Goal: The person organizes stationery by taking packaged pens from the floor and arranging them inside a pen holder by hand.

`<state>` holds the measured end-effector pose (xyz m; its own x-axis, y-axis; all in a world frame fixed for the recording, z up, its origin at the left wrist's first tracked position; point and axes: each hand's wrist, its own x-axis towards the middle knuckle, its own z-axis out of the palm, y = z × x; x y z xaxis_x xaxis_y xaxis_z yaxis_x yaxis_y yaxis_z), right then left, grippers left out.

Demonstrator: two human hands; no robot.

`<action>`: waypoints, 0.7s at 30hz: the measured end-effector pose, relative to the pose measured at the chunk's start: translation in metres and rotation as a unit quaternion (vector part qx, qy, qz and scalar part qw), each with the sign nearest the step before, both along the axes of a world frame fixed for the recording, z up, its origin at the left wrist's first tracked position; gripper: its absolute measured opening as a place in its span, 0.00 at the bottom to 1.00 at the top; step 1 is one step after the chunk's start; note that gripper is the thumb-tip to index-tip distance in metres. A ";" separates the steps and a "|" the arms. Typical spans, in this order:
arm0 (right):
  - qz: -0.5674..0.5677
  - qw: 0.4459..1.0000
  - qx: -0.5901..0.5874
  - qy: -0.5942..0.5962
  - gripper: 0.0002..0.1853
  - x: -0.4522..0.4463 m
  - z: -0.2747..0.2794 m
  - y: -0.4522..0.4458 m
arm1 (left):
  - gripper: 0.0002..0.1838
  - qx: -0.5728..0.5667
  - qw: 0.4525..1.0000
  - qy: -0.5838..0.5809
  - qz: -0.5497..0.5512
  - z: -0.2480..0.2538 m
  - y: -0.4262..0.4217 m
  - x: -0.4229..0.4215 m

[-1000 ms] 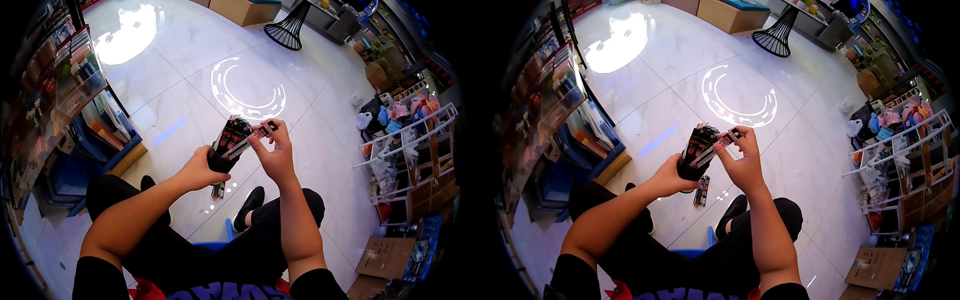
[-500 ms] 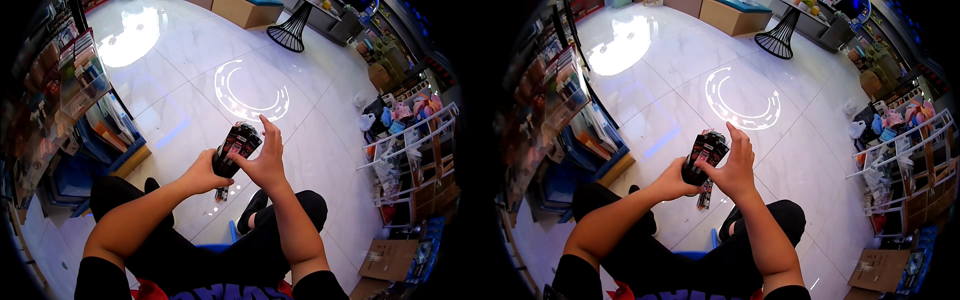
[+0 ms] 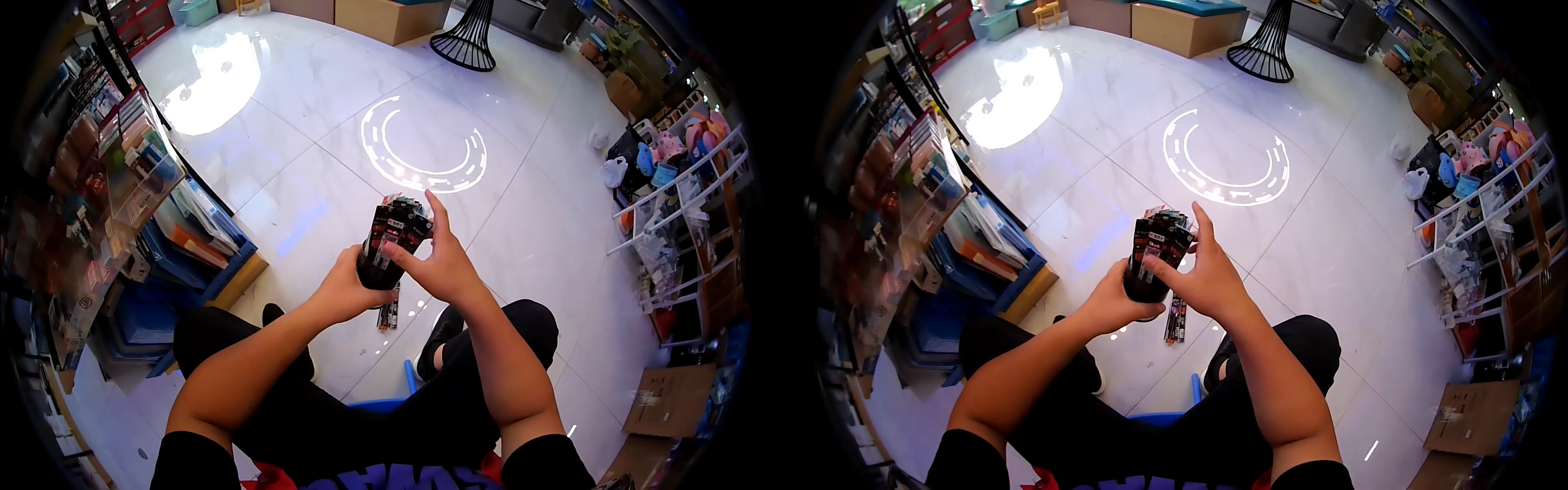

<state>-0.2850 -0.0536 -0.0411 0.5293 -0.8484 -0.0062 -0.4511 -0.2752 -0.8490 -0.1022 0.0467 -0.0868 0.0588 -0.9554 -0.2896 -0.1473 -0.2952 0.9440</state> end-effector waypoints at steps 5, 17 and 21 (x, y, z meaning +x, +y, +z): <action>0.075 0.988 0.138 0.007 0.45 -0.002 0.006 -0.002 | 0.47 0.001 0.999 0.030 -0.013 0.014 0.000 -0.003; 0.068 0.990 0.090 -0.080 0.40 0.005 -0.008 0.003 | 0.48 -0.076 0.996 0.044 -0.013 0.019 0.000 -0.002; 0.070 0.994 0.073 -0.051 0.42 -0.003 0.003 0.004 | 0.45 -0.067 0.996 0.054 0.002 0.035 0.002 -0.006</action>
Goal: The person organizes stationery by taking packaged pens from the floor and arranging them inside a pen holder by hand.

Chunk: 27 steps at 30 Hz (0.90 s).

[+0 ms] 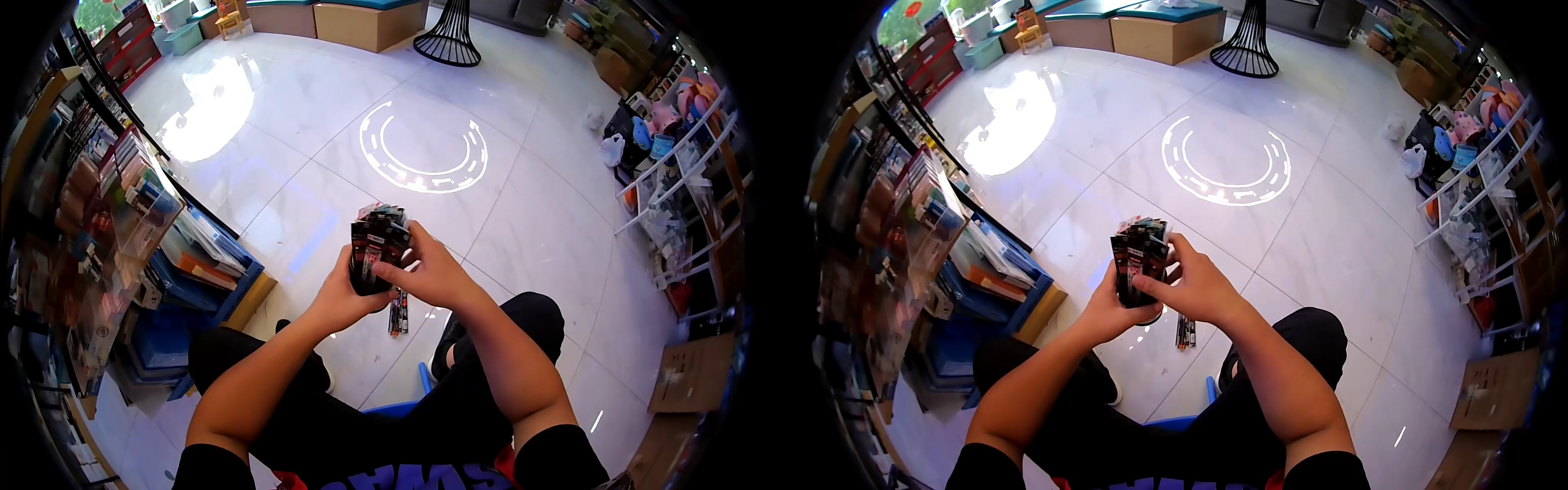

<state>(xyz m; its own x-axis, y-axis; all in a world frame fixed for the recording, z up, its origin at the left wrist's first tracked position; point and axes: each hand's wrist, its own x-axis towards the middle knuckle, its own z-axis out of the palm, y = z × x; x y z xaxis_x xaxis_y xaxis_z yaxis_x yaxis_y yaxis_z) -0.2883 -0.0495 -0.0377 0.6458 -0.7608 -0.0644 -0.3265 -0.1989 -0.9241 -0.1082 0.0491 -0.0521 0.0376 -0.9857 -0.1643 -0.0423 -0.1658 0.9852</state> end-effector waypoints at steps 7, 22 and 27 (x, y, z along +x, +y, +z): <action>-0.042 0.983 -0.051 -0.171 0.23 -0.017 0.027 -0.016 | 0.43 0.001 1.000 -0.014 -0.004 -0.010 0.000 0.002; -0.071 0.965 0.010 -0.250 0.07 -0.019 0.024 -0.027 | 0.44 0.000 1.000 0.006 0.005 -0.004 -0.002 -0.001; -0.060 0.949 0.083 -0.299 0.14 -0.019 0.019 -0.032 | 0.44 -0.006 1.000 0.021 0.007 -0.010 -0.003 0.000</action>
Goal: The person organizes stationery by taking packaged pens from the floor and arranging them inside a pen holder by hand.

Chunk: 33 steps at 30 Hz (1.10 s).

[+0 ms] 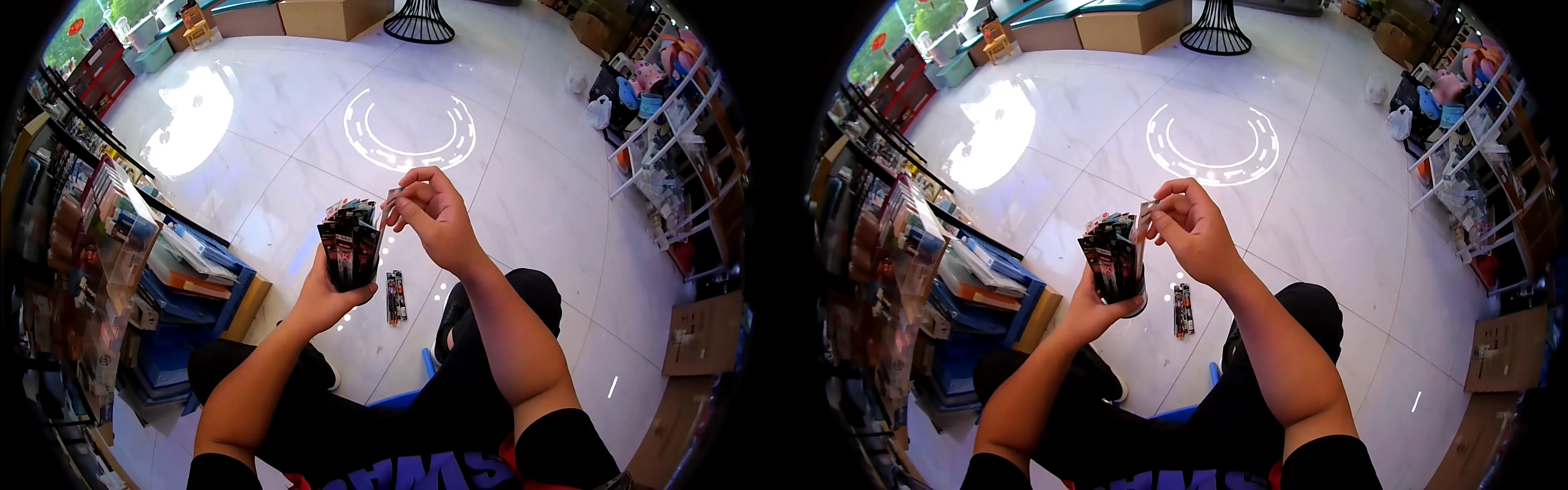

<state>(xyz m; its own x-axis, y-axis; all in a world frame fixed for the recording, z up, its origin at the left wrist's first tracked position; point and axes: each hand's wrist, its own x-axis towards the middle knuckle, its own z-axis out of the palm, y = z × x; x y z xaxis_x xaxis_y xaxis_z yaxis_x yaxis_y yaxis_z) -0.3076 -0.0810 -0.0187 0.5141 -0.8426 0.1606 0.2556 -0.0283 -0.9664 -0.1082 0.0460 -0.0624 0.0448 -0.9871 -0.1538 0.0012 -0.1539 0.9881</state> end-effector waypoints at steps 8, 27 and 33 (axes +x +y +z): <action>0.029 0.999 -0.025 0.031 0.20 0.003 0.005 0.007 | 0.43 -0.003 1.000 -0.013 -0.004 0.003 0.001 -0.002; -0.048 0.978 -0.162 0.124 0.15 0.005 -0.004 0.004 | 0.44 0.007 0.994 -0.109 -0.005 -0.013 -0.002 0.011; -0.023 0.960 -0.226 0.163 0.09 0.006 -0.007 0.005 | 0.45 -0.038 0.952 -0.305 -0.002 -0.003 0.003 0.010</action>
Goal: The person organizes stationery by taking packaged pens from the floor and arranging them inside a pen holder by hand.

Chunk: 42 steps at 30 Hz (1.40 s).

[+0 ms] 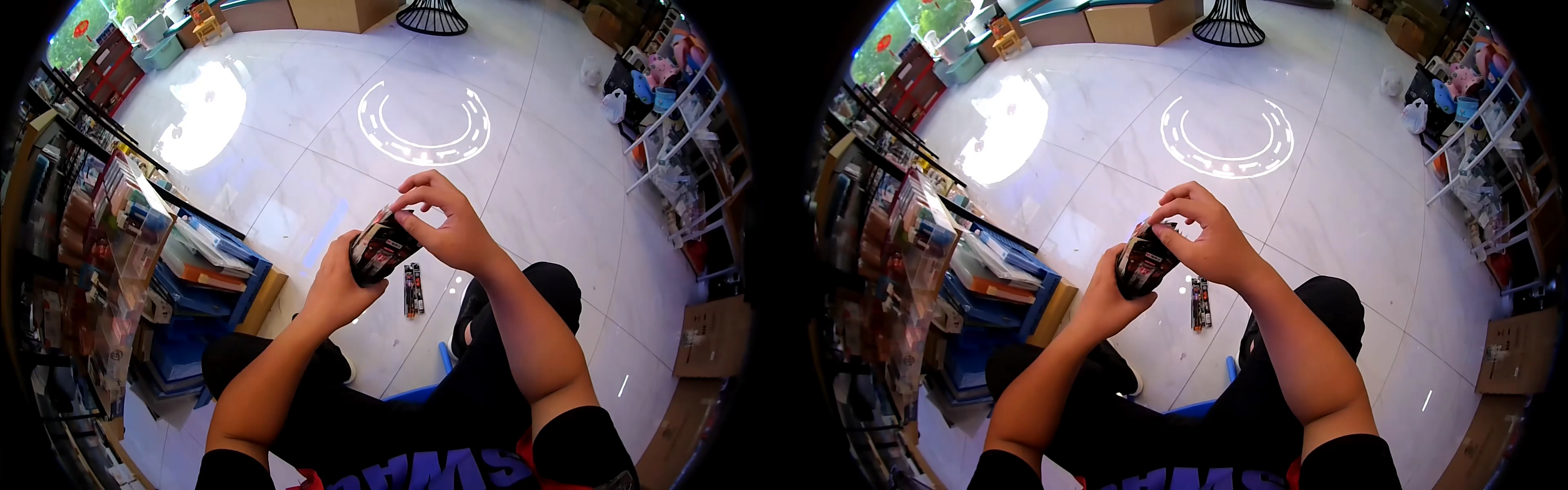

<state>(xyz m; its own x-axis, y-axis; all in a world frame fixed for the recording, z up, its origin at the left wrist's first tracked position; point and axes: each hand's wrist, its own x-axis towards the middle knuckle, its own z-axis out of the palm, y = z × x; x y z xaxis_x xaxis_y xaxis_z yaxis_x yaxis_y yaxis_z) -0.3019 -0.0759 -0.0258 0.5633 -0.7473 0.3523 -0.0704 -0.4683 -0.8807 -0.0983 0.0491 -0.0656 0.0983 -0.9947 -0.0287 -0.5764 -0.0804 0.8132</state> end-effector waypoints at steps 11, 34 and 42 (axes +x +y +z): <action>0.008 0.999 0.028 0.035 0.07 0.004 -0.004 0.001 | 0.46 -0.032 0.998 -0.061 -0.013 -0.001 -0.001 0.004; 0.063 0.822 0.057 0.564 0.27 -0.006 -0.033 0.001 | 0.49 0.209 0.938 0.080 0.265 -0.334 0.032 0.030; 0.088 0.813 0.044 0.574 0.23 0.005 -0.050 -0.009 | 0.50 0.167 0.962 0.043 0.212 -0.377 0.052 0.037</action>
